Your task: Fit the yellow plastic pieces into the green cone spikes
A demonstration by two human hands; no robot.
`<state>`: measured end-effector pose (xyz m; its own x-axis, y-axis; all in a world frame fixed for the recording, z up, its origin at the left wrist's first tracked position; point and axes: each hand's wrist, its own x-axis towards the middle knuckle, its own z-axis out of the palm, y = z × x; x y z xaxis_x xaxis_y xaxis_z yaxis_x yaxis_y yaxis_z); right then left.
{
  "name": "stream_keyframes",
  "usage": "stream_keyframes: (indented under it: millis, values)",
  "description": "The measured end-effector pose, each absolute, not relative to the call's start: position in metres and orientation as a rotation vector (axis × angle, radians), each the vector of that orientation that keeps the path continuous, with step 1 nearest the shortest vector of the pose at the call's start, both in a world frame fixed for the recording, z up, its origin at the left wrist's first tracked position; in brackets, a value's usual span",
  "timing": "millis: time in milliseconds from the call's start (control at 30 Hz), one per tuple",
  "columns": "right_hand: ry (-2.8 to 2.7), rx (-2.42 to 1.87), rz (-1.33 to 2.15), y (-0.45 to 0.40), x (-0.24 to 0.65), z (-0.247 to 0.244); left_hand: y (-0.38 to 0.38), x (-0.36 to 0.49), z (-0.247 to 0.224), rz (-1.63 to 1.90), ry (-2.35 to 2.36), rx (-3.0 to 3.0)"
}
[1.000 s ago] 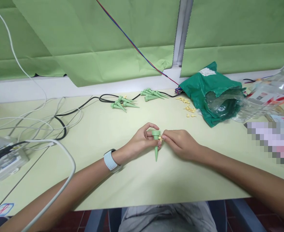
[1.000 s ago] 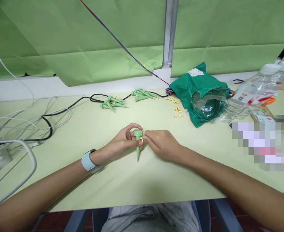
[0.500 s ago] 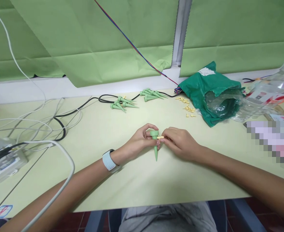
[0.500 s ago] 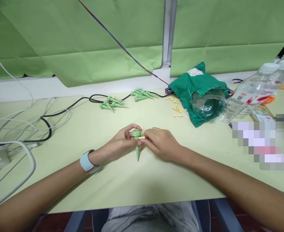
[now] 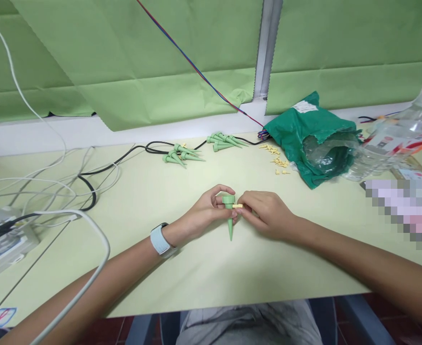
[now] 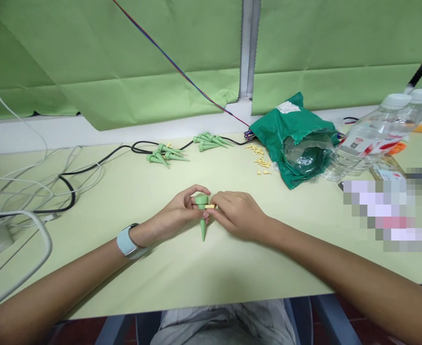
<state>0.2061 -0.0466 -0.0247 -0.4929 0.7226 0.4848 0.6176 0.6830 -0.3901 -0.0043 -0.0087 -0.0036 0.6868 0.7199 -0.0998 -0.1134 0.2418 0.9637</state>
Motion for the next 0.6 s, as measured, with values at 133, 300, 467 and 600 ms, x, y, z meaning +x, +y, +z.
stream_keyframes:
  millis: [133,300,467,600]
  values:
    - [-2.259,-1.007,0.275,-0.0469,0.2066,-0.0255,-0.0093,-0.0028,-0.0044,0.663,0.634,1.218]
    - [-2.045,-1.118,0.747,-0.0483,0.2046,-0.0230,-0.0104,-0.0011,-0.0055,0.675,0.650,1.257]
    - [-1.819,-1.113,1.093,-0.0450,0.2027,-0.0220,-0.0096,-0.0015,-0.0080,0.681,0.639,1.269]
    - [-1.739,-1.129,1.110,-0.0436,0.2020,-0.0232,-0.0093,-0.0008,-0.0089,0.710,0.675,1.270]
